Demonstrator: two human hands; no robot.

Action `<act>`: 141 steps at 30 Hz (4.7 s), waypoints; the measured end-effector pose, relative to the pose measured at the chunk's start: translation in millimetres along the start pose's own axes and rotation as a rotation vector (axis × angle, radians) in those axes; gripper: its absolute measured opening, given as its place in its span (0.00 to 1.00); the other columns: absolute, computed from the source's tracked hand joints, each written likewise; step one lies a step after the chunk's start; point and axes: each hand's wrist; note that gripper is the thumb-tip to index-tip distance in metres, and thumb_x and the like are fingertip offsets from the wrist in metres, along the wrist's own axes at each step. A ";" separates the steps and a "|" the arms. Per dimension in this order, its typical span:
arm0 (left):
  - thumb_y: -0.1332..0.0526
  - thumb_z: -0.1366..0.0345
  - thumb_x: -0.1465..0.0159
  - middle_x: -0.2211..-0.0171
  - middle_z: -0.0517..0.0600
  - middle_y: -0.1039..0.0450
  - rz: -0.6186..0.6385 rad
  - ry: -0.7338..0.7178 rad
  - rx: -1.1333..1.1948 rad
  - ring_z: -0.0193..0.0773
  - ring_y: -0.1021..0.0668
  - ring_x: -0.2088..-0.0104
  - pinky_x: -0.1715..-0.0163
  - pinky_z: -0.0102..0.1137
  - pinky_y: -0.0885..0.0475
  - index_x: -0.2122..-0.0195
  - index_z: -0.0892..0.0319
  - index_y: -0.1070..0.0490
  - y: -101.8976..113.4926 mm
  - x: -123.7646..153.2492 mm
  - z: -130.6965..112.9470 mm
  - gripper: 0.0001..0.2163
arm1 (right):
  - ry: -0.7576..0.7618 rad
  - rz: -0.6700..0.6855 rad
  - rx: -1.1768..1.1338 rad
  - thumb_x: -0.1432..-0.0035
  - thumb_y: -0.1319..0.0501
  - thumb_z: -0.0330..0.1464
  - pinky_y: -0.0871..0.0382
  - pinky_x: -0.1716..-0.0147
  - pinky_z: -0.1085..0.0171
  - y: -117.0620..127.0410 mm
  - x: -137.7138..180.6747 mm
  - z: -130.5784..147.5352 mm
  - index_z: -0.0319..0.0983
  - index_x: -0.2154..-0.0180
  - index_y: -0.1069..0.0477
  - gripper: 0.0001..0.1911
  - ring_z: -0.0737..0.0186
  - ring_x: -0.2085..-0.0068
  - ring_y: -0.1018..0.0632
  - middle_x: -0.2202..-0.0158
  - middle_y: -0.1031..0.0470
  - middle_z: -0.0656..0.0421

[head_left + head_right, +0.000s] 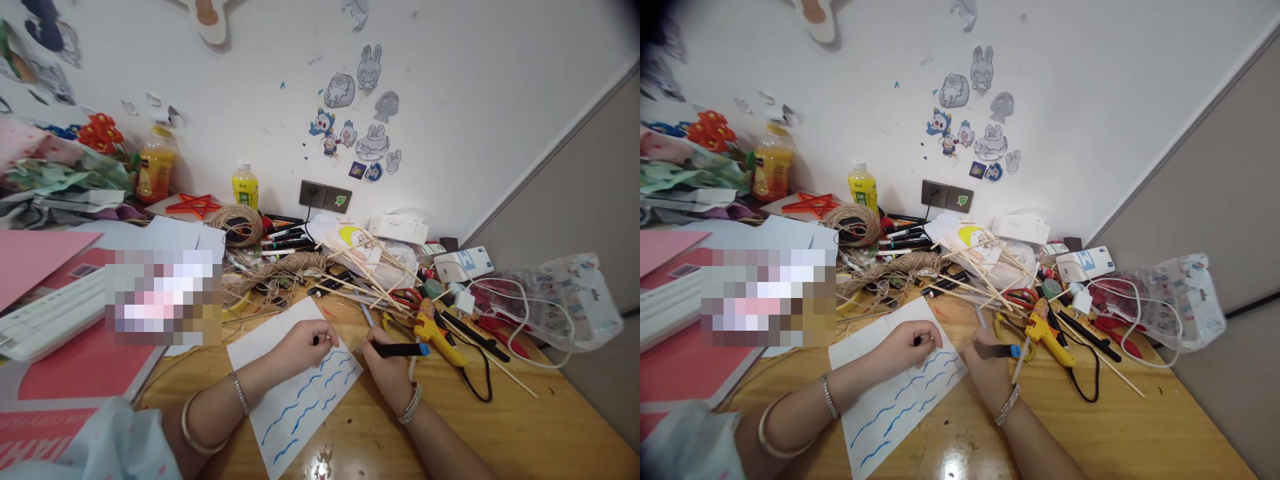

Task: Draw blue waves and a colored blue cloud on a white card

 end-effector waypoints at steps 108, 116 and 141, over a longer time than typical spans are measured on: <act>0.48 0.74 0.35 0.72 0.52 0.25 -0.046 -0.228 -1.243 0.43 0.21 0.69 0.72 0.30 0.34 0.63 0.61 0.30 16.4 1.0 10.8 0.09 | 0.370 0.526 0.246 0.43 0.46 0.34 0.36 0.73 0.66 -10.0 44.2 14.2 0.41 0.75 0.34 0.09 0.63 0.74 0.27 0.76 0.28 0.59; 0.48 0.74 0.35 0.73 0.52 0.25 -0.048 -0.236 -1.252 0.43 0.22 0.70 0.73 0.30 0.34 0.63 0.61 0.29 16.0 0.9 11.1 0.08 | 0.386 0.488 0.231 0.44 0.46 0.33 0.36 0.73 0.66 -12.0 44.7 10.5 0.41 0.75 0.34 0.08 0.63 0.74 0.27 0.77 0.27 0.60; 0.48 0.75 0.36 0.74 0.52 0.25 -0.043 -0.261 -1.239 0.43 0.22 0.70 0.72 0.30 0.33 0.63 0.61 0.30 16.1 2.1 10.5 0.08 | 0.386 0.541 0.242 0.41 0.45 0.36 0.36 0.73 0.66 -6.4 43.5 15.4 0.41 0.74 0.32 0.10 0.63 0.74 0.27 0.76 0.27 0.59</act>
Point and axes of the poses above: each hand's wrist, its own x-axis away from the middle knuckle, its own y-axis out of the back of the hand, z = x × y
